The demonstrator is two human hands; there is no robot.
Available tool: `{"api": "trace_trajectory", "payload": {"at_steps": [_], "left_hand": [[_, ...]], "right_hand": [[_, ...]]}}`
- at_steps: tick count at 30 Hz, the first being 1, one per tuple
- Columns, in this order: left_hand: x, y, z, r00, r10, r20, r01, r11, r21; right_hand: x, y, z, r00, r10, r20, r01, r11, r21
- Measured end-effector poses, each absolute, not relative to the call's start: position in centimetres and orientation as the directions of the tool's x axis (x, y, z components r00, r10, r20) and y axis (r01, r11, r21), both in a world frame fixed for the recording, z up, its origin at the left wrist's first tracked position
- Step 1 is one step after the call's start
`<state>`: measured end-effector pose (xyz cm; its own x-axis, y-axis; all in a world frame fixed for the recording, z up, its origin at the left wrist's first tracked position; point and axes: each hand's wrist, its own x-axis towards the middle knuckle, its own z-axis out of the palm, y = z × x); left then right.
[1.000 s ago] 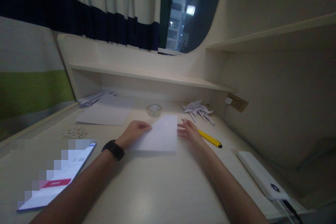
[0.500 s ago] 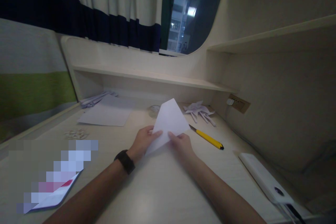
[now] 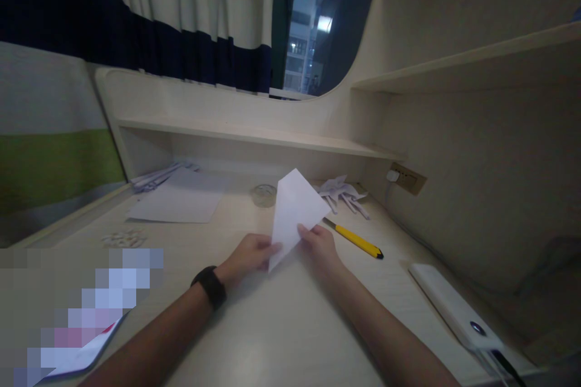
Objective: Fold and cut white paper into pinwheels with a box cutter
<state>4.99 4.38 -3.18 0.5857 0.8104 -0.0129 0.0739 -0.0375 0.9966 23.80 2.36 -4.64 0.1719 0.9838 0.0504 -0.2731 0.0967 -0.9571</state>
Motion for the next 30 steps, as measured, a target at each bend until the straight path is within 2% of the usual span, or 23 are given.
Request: {"api": "trace_trajectory", "payload": {"at_steps": [5, 9, 13, 18, 24, 30], "left_hand": [[3.5, 5.0, -0.7, 0.418, 0.902, 0.106, -0.132, -0.055, 0.990], [2.1, 5.7, 0.2, 0.324, 0.941, 0.093, -0.120, -0.056, 0.991], [0.8, 5.7, 0.7, 0.414, 0.909, 0.054, -0.034, -0.043, 0.998], [-0.5, 4.6, 1.5, 0.517, 0.856, 0.009, 0.117, -0.082, 0.990], [-0.7, 3.6, 1.1, 0.565, 0.825, 0.001, 0.203, -0.140, 0.969], [-0.7, 3.4, 0.6, 0.563, 0.826, -0.021, 0.249, -0.145, 0.958]], "right_hand": [[24.1, 2.2, -4.7, -0.037, 0.999, -0.012, -0.203, -0.019, -0.979], [24.5, 1.8, -4.2, -0.135, 0.991, -0.015, -0.148, -0.035, -0.988], [25.0, 1.5, -3.0, -0.134, 0.990, 0.031, -0.095, 0.018, -0.995], [25.7, 0.5, -1.1, -0.215, 0.977, 0.006, 0.064, 0.020, -0.998], [25.2, -0.5, -2.8, -0.179, 0.984, -0.004, -0.050, -0.013, -0.999], [24.9, -0.2, -4.4, -0.153, 0.987, 0.039, -0.032, 0.034, -0.999]]}}
